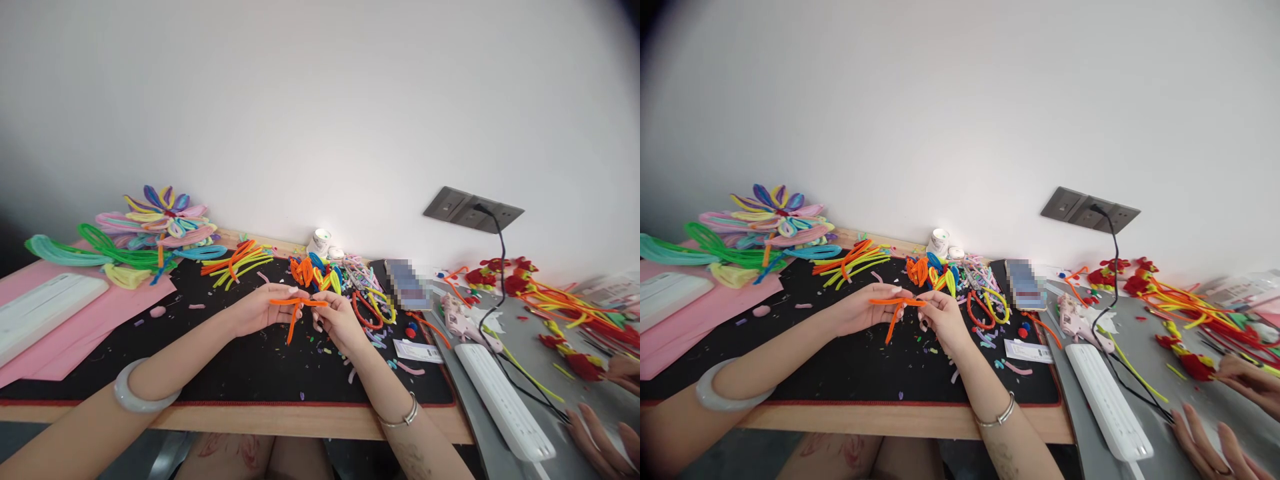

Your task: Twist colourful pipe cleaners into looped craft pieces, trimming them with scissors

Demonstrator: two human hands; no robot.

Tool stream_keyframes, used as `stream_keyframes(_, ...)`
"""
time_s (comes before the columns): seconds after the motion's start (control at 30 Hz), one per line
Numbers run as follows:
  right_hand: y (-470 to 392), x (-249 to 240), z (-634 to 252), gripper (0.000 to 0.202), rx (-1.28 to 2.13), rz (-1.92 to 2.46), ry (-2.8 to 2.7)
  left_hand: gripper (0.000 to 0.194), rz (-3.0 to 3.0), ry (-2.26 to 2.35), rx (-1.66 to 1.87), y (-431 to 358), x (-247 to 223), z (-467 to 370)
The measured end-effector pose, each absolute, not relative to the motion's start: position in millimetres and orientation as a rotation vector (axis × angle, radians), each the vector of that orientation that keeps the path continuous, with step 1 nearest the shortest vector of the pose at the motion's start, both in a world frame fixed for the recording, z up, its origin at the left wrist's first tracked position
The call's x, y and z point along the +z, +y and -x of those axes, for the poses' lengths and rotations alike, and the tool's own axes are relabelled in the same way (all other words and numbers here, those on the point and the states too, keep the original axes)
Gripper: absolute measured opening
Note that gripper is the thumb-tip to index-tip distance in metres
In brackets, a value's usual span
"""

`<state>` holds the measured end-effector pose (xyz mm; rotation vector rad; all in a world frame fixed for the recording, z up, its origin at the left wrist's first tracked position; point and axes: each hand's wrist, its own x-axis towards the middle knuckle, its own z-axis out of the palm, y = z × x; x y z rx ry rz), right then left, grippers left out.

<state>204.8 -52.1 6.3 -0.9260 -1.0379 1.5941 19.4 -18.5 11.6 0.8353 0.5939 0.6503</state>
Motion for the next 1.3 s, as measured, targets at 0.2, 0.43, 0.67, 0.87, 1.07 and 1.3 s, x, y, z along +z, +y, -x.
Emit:
stream_keyframes(0.2, -52.7, 6.8, -204.2, 0.014, 1.587, 0.937, -1.106, 0.017, -1.085, 0.638, 0.651, -22.5, 10.5, -22.8)
stream_keyframes(0.43, -50.3, 5.2, -205.8, 0.017, 1.495, 0.931, -1.019, 0.034, -1.305, 0.789, 0.636, -22.9, 13.6, -25.9)
stream_keyframes(0.67, -48.0, 2.7, -207.8, 0.018, 1.432, 0.89, -1.019, 0.023, -1.459, 0.887, 0.67, -20.0, 10.9, -25.5)
stream_keyframes(0.87, -49.3, 4.5, -209.9, 0.034, 1.413, 0.872, -1.127, 0.025, -1.417, 0.934, 0.739, -20.8, 10.5, -28.3)
stream_keyframes(1.07, -52.5, 10.6, -203.6, 0.02, 1.295, 1.071, -1.284, 0.023, -1.385, 0.935, 0.744, -21.2, 10.9, -28.1)
stream_keyframes(1.3, -52.7, 9.2, -203.9, 0.015, 1.284, 1.05, -1.355, 0.025, -1.297, 0.918, 0.731, -22.5, 9.7, -29.0)
